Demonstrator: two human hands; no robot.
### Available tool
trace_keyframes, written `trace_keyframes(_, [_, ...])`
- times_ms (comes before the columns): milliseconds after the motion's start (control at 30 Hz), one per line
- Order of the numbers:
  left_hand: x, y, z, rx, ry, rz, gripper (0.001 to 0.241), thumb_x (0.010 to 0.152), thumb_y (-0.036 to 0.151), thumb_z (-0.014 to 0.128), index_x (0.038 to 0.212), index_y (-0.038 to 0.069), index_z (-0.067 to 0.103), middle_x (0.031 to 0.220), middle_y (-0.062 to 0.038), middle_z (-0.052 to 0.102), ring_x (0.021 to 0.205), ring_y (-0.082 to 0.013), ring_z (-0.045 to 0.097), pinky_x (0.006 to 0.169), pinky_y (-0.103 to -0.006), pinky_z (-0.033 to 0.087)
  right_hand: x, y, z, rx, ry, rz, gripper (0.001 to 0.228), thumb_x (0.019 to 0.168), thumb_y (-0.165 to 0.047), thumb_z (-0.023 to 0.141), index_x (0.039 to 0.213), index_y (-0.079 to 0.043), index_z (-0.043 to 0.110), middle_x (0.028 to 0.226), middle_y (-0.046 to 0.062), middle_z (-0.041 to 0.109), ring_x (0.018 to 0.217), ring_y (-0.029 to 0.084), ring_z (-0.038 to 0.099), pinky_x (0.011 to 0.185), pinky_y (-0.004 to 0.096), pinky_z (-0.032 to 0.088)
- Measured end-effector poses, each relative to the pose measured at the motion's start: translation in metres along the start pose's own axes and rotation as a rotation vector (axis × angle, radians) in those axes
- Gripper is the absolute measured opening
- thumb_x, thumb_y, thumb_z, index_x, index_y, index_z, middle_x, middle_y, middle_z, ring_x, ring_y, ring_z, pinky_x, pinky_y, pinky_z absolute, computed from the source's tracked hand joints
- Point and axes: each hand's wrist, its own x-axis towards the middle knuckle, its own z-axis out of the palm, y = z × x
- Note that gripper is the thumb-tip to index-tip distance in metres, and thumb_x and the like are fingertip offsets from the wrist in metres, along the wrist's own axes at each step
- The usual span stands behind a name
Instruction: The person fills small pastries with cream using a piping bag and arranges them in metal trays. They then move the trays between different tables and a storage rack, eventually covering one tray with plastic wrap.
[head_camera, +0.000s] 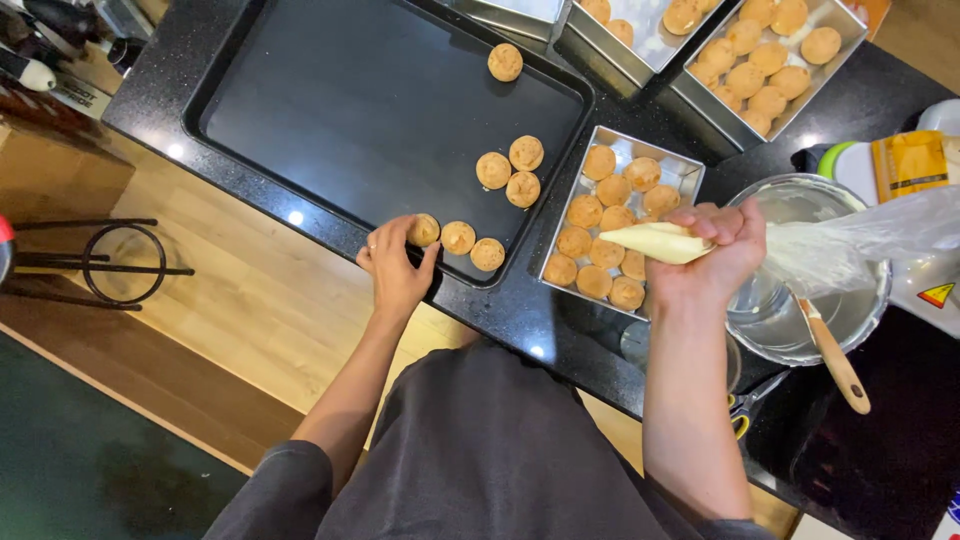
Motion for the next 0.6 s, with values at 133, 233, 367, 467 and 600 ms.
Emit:
trace_keyframes(133, [0.003,0.013,0.001,-0.028,-0.066,0.139,0.045,0.087,0.024,0.080,0.126,0.011,0.063,0.133,-0.006,0.064,0.126,-0.0269,0.052,0.102,-0.0471,0.028,-0.002,0.002,0.000,-0.003,0.004,-0.003,0.053,0.109,-0.031,0.043,0.059,-0.017,0.031,0.055,-0.002,0.033,0.051,0.013,0.041,0.060,0.031,0.048])
trace_keyframes(233, [0.005,0.020,0.010,0.016,-0.144,0.212,0.046,0.083,0.026,0.081,0.124,0.011,0.065,0.129,-0.005,0.064,0.127,-0.0287,0.051,0.101,-0.0500,0.027,-0.005,0.001,0.001,0.016,0.008,0.005,0.053,0.108,-0.032,0.042,0.058,-0.017,0.031,0.054,-0.002,0.033,0.050,0.013,0.041,0.059,0.031,0.048])
trace_keyframes(367, [0.007,0.021,0.020,0.011,-0.189,0.208,0.047,0.086,0.023,0.077,0.129,0.009,0.065,0.132,-0.006,0.063,0.126,-0.0272,0.053,0.102,-0.0504,0.030,-0.007,-0.004,0.001,0.036,-0.002,0.004,0.052,0.108,-0.032,0.041,0.059,-0.017,0.031,0.055,-0.003,0.034,0.052,0.013,0.042,0.061,0.031,0.048])
trace_keyframes(467, [0.009,0.022,0.024,0.035,-0.199,0.187,0.043,0.087,0.024,0.077,0.127,0.010,0.067,0.128,-0.005,0.064,0.124,-0.0279,0.054,0.101,-0.0515,0.031,-0.008,-0.010,-0.002,0.057,0.020,-0.021,0.052,0.108,-0.031,0.041,0.060,-0.017,0.030,0.055,-0.002,0.034,0.052,0.013,0.043,0.061,0.031,0.047])
trace_keyframes(600, [0.012,0.027,0.023,0.038,-0.198,0.172,0.041,0.087,0.026,0.077,0.124,0.010,0.068,0.123,-0.005,0.065,0.121,-0.0277,0.055,0.101,-0.0531,0.030,-0.007,-0.016,-0.008,0.063,0.038,-0.035,0.051,0.107,-0.031,0.041,0.059,-0.018,0.030,0.054,-0.003,0.034,0.052,0.013,0.042,0.061,0.032,0.048])
